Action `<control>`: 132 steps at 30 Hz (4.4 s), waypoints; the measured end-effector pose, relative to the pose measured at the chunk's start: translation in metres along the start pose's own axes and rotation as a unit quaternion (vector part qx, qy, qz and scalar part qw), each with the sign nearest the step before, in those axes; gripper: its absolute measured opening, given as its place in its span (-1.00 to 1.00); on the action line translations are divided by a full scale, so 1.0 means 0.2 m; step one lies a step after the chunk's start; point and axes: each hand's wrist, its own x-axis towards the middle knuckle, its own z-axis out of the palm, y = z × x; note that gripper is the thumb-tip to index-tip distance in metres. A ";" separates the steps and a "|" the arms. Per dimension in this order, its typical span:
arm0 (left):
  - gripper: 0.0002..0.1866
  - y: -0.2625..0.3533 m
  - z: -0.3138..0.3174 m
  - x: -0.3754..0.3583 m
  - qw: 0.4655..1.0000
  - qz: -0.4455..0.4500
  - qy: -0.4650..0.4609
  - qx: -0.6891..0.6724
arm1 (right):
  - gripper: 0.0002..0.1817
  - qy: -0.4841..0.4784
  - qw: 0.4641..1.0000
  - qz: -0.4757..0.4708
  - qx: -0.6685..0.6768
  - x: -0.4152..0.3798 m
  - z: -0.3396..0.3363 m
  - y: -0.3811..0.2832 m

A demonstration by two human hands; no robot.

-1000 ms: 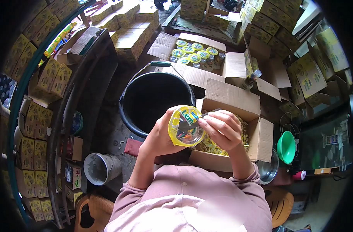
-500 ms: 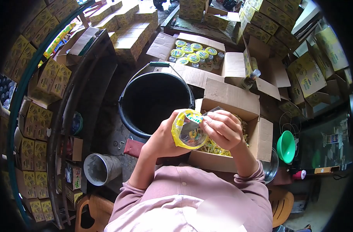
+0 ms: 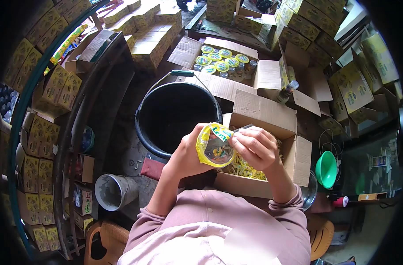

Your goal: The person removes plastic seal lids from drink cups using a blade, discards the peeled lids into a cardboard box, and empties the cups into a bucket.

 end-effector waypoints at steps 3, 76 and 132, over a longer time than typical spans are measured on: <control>-0.31 0.00 0.00 0.00 1.000 -0.010 -0.014 -0.001 | -0.92 0.000 1.000 -0.015 0.009 -0.01 0.02 0.02; -0.02 -0.28 0.14 0.24 0.785 -0.337 -0.485 -0.185 | -0.72 -0.128 0.956 0.256 0.067 -0.29 -0.25 -0.02; -0.31 -0.29 -0.14 -0.20 0.959 -0.086 0.251 -0.102 | -0.77 0.219 0.901 0.344 0.149 0.15 0.63 -0.37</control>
